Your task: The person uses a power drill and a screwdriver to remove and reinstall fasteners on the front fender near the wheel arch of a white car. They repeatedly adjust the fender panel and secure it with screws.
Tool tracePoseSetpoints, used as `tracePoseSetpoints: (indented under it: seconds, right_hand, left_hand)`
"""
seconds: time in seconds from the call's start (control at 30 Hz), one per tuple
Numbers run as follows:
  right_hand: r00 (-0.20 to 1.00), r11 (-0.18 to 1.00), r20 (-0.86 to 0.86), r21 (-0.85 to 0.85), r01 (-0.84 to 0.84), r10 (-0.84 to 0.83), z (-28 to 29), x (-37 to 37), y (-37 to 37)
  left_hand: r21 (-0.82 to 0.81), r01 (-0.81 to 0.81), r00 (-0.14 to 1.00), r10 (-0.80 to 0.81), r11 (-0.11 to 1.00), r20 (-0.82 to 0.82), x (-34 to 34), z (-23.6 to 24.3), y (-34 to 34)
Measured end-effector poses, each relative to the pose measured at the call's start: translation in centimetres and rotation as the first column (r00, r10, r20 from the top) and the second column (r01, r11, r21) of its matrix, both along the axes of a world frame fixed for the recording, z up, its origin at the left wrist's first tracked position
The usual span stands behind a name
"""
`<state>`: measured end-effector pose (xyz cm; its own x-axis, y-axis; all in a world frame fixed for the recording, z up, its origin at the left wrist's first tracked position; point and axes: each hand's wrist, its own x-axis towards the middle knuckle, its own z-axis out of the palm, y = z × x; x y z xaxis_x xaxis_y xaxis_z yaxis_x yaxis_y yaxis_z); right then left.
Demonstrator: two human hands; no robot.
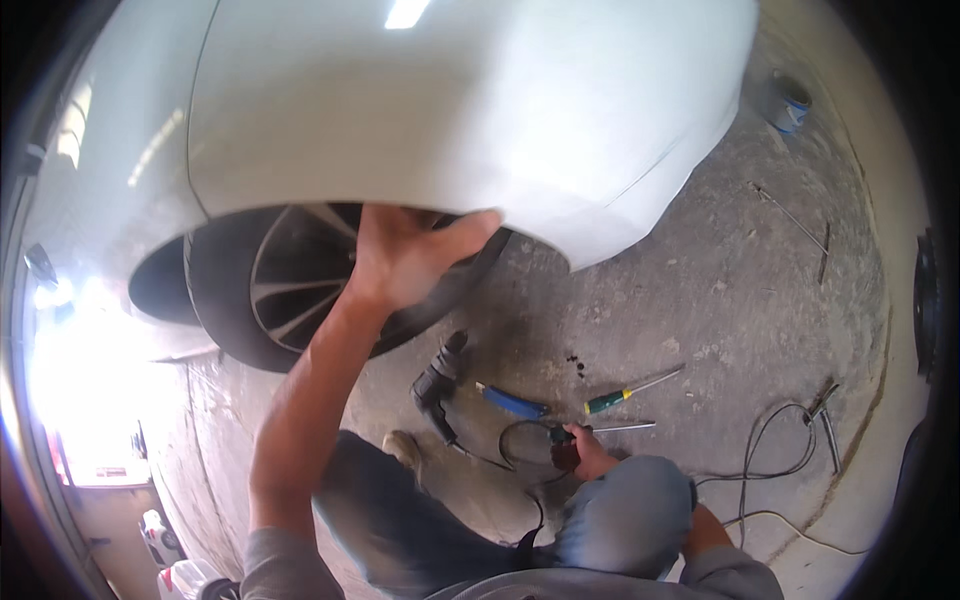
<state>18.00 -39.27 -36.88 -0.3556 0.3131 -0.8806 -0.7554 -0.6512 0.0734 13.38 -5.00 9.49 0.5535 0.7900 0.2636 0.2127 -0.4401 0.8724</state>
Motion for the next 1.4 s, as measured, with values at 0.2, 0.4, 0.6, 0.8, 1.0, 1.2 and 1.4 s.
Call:
tracePoseSetpoints:
  seconds: [0.2, 0.4, 0.6, 0.8, 1.0, 1.2, 1.4]
  right_hand:
    - [0.957, 0.926, 0.202, 0.277, -0.258, 0.206, -1.7, 3.8, -5.7]
    - [0.815, 0.995, 0.576, 0.099, 0.005, -0.062, 14.9, 6.3, -3.0]
    - [0.468, 0.969, 0.858, 0.246, -0.018, -0.21, 28.9, 3.3, -1.0]
    - [0.538, 0.944, 0.785, 0.322, 0.07, -0.307, 41.0, -4.7, 1.7]
    - [0.551, 0.965, 0.809, 0.263, -0.025, -0.206, 44.3, -8.7, 5.8]
    - [0.376, 0.967, 0.896, 0.256, -0.003, -0.237, 37.2, -13.4, 13.7]
    - [0.182, 0.898, 0.882, 0.409, 0.162, -0.434, 31.3, -16.5, 18.8]
  left_hand:
    - [0.007, 0.119, 0.987, -0.119, 0.993, 0.11, 0.1, -2.2, 1.6]
    - [-0.032, 0.201, 0.902, -0.172, 0.979, 0.396, 0.8, -4.0, 2.3]
    - [-0.056, 0.298, 0.889, -0.256, 0.953, 0.381, 0.4, -4.4, 2.3]
    - [-0.08, 0.205, 0.923, -0.166, 0.975, 0.347, -0.1, -3.4, 1.8]
    - [-0.053, 0.187, 0.932, -0.16, 0.981, 0.325, -0.3, -2.5, 1.5]
    - [-0.053, 0.128, 0.987, -0.122, 0.99, 0.101, -0.7, -0.9, 0.8]
    - [-0.122, 0.242, 0.96, -0.22, 0.962, 0.17, -0.4, -1.9, 2.0]
